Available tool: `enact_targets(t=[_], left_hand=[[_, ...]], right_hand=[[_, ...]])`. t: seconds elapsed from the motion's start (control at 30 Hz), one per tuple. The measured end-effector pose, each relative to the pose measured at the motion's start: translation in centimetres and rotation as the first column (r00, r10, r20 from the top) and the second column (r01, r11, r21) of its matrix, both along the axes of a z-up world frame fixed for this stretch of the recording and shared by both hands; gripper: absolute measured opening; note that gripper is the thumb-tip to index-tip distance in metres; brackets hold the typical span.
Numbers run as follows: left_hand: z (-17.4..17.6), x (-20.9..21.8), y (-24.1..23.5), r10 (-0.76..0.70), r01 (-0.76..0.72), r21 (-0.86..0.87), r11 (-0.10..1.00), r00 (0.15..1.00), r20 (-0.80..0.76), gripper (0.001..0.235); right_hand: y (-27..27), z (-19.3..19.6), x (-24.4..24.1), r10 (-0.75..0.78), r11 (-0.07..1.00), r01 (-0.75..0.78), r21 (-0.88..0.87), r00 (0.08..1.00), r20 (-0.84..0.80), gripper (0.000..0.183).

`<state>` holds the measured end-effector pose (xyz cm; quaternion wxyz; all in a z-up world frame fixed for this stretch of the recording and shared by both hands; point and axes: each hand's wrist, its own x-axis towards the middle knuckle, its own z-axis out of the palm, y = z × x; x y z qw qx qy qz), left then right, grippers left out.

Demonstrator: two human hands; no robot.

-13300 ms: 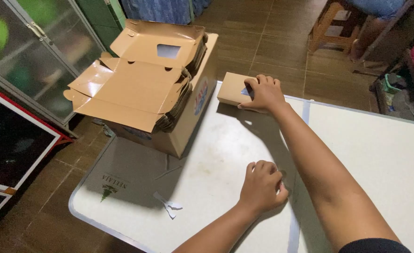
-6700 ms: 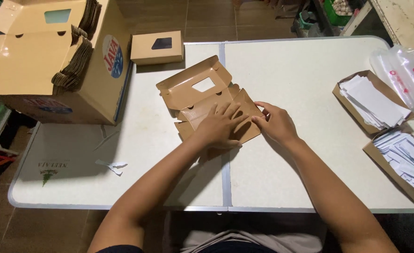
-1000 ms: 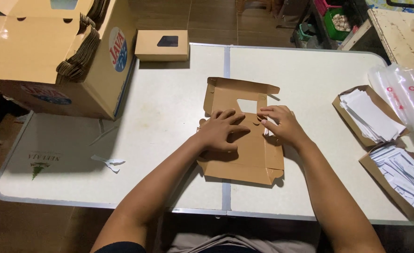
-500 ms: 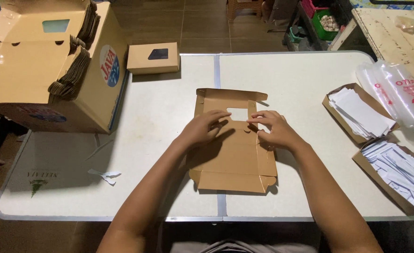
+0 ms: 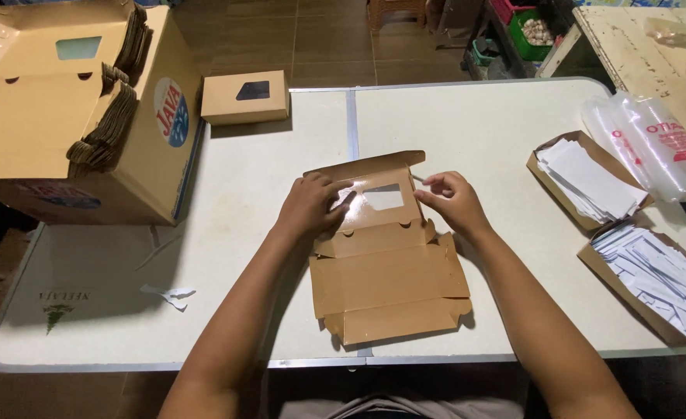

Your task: The person assembles a cardboard box by folding the pre-cut edges and tucking the tabs in by hand, then places a white paper liner inside and shuts the lid.

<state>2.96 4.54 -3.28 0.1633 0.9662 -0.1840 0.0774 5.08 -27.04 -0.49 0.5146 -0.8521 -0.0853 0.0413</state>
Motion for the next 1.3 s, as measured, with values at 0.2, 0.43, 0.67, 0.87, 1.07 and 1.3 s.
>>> enact_targets(t=[0.2, 0.43, 0.67, 0.87, 1.07, 1.3], left_hand=[[-2.3, 0.5, -0.4, 0.011, -0.011, 0.019, 1.0, 1.0, -0.001, 0.048], [-2.2, 0.4, -0.3, 0.016, -0.009, 0.081, 0.997, 0.996, -0.086, 0.054], [-4.5, 1.8, -0.2, -0.019, 0.02, 0.051, 0.999, 1.0, -0.021, 0.053], [-7.4, 3.1, 0.5, -0.043, 0.041, 0.019, 0.999, 0.99, 0.133, 0.049], [-5.3, 2.1, 0.5, -0.184, 0.191, -0.023, 0.981, 0.969, 0.167, 0.046], [-4.9, 1.9, 0.2, -0.194, 0.197, -0.011, 0.98, 0.971, 0.142, 0.046]], right_hand=[[1.8, 3.0, -2.8, 0.067, 0.998, -0.068, -0.01, 0.997, -0.043, 0.097], [1.9, 3.4, -2.5, 0.075, 0.996, -0.071, 0.046, 0.992, -0.1, 0.095], [0.2, -3.1, 1.8, 0.235, 0.952, -0.163, -0.26, 0.932, 0.275, 0.084], [0.3, -3.6, 3.0, 0.4, 0.801, -0.13, -0.584, 0.842, 0.362, 0.064], [2.2, 0.2, 1.1, 0.347, 0.774, -0.279, -0.569, 0.938, 0.013, 0.062], [2.4, -1.5, 1.6, 0.31, 0.772, -0.192, -0.605, 0.946, 0.095, 0.046]])
